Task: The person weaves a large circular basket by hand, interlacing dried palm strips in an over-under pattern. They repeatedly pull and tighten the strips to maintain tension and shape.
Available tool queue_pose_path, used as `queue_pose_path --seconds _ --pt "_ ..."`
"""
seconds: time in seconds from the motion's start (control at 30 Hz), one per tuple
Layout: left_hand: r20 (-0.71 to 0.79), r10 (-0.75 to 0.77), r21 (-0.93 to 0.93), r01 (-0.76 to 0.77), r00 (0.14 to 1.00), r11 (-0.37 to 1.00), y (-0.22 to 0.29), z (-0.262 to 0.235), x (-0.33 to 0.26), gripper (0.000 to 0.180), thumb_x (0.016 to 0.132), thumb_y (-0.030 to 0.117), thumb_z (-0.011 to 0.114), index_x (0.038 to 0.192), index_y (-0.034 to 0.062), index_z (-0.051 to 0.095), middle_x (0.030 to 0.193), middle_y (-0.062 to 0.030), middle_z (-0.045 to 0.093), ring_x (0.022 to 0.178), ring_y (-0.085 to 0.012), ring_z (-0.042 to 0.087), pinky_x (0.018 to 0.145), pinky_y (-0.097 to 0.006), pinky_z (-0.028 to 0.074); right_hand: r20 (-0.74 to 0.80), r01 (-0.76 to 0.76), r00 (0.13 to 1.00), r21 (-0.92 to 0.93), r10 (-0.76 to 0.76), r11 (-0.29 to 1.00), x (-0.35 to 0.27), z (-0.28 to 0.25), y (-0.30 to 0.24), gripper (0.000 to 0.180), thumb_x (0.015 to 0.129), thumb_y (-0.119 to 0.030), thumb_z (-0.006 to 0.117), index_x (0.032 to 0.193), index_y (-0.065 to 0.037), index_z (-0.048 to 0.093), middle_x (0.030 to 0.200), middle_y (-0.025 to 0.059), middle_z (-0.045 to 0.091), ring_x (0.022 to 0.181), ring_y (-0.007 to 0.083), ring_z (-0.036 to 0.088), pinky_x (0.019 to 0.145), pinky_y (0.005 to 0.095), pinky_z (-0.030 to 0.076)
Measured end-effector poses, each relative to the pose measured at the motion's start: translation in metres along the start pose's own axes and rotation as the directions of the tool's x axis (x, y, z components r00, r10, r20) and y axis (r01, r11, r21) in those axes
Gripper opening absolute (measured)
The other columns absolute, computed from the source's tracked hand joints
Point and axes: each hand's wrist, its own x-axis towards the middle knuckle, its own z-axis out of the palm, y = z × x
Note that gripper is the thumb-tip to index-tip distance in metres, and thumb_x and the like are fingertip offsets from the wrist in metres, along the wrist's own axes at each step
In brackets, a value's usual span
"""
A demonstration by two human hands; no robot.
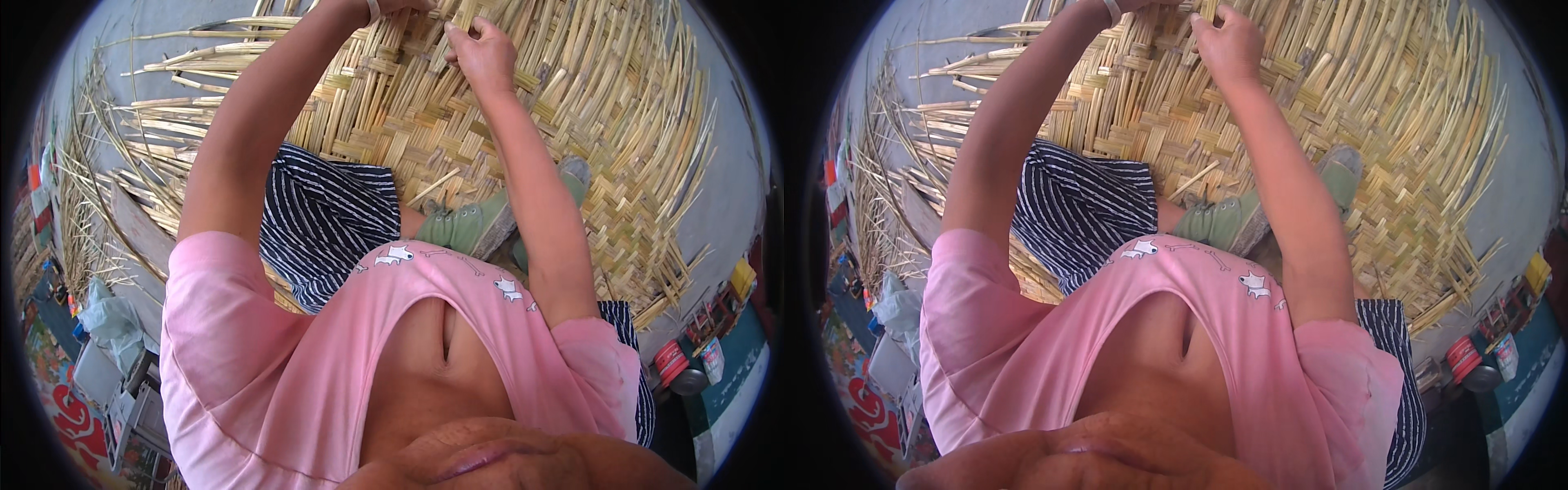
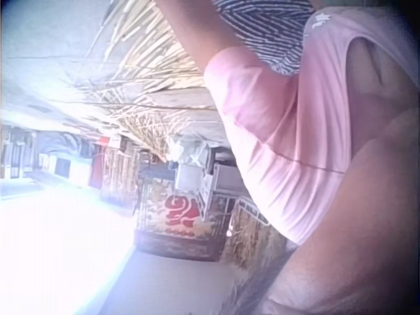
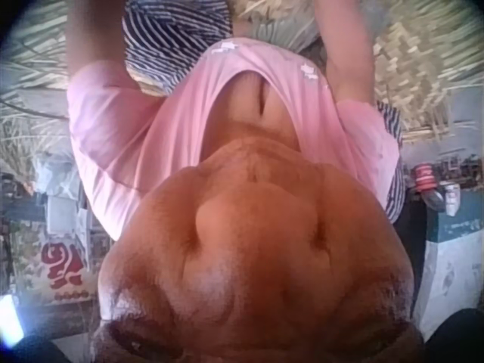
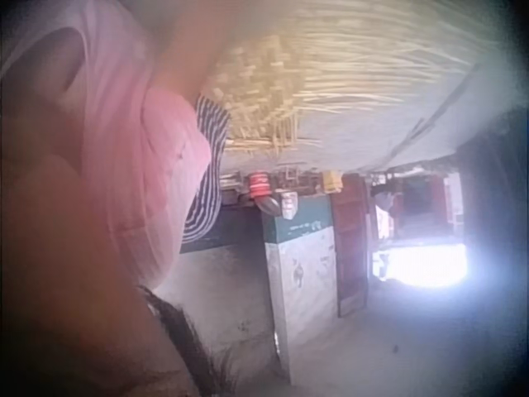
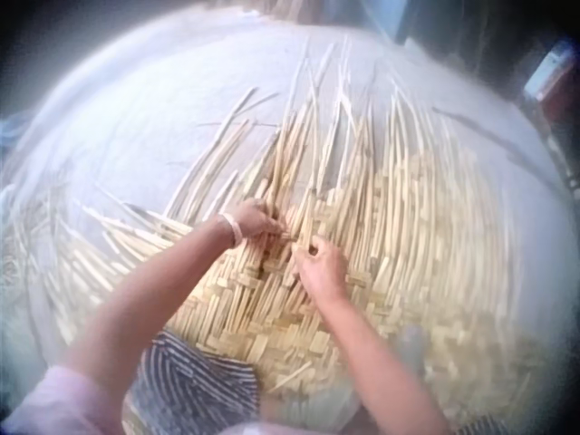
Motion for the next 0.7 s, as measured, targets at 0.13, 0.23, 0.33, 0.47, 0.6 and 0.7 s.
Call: queue_pose_path --seconds 0.13,0.23,0.33,0.47,0.6,0.7 --pt "-0.034 0.014 -0.204 -0.021 0.999 0.979 -0.001 0.009 -0.013 0.015 0.087 0.013 0.08 0.094 -0.0001 0.077 0.081 -0.0081 0.075 0.068 -0.0178 0.069 0.065 -0.036 0.055 0.037 -0.076 0.996 0.006 0.076 0.997 0.015 0.008 0.01 0.027 0.094 -0.027 0.072 0.104 -0.002 0.073 0.077 0.007 0.074 0.065 0.0138 0.073 0.06 0.0286 0.058" --pt "0.073 -0.092 -0.409 0.114 0.993 0.905 0.004 0.003 -0.023 0.016 0.09 0.013 0.078 0.1 0.0011 0.075 0.084 -0.0074 0.074 0.073 -0.0178 0.069 0.068 -0.036 0.056 0.076 -0.081 0.993 -0.064 0.086 0.995 0.024 0.013 0.012 0.027 0.095 -0.027 0.069 0.108 -0.004 0.073 0.08 0.0085 0.074 0.066 0.0157 0.073 0.063 0.0312 0.059" --pt "0.158 0.074 -0.61 0.039 0.985 0.791 0.001 0.004 -0.025 0.021 0.093 0.013 0.074 0.111 0.0024 0.071 0.092 -0.0071 0.073 0.081 -0.0182 0.069 0.073 -0.034 0.056 0.123 0.152 0.986 -0.364 -0.115 0.919 0.03 0.02 0.014 0.031 0.096 -0.031 0.066 0.117 -0.009 0.072 0.083 0.0105 0.074 0.077 0.022 0.075 0.074 0.0371 0.059" --pt "-0.018 0.062 -0.751 -0.055 0.998 0.658 0.008 0.007 -0.032 0.033 0.095 0.012 0.072 0.125 0.0025 0.064 0.102 -0.0074 0.071 0.087 -0.0181 0.069 0.079 -0.033 0.055 0.249 0.399 0.916 -0.612 -0.314 0.682 0.041 0.024 0.026 0.038 0.097 -0.038 0.065 0.126 -0.014 0.071 0.087 0.0123 0.074 0.09 0.0291 0.074 0.086 0.0428 0.057" --pt "-0.23 -0.001 -0.78 -0.183 0.973 0.598 -0.002 -0.014 -0.044 0.038 0.094 0.009 0.072 0.13 0.0015 0.061 0.103 -0.0078 0.07 0.087 -0.0188 0.069 0.08 -0.034 0.055 0.419 0.344 0.899 -0.5 -0.125 0.794 0.05 0.011 0.01 0.039 0.097 -0.036 0.066 0.128 -0.014 0.07 0.089 0.0113 0.074 0.083 0.0255 0.072 0.08 0.0408 0.055" --pt "-0.353 -0.074 -0.787 -0.253 0.933 0.563 -0.027 -0.007 -0.047 0.03 0.093 0.004 0.069 0.122 -0.0001 0.063 0.101 -0.0103 0.07 0.081 -0.0203 0.069 0.069 -0.033 0.056 0.443 0.206 0.896 -0.416 -0.001 0.886 0.06 0.01 0.018 0.039 0.095 -0.034 0.069 0.128 -0.012 0.069 0.09 0.0088 0.074 0.078 0.021 0.069 0.075 0.038 0.054"
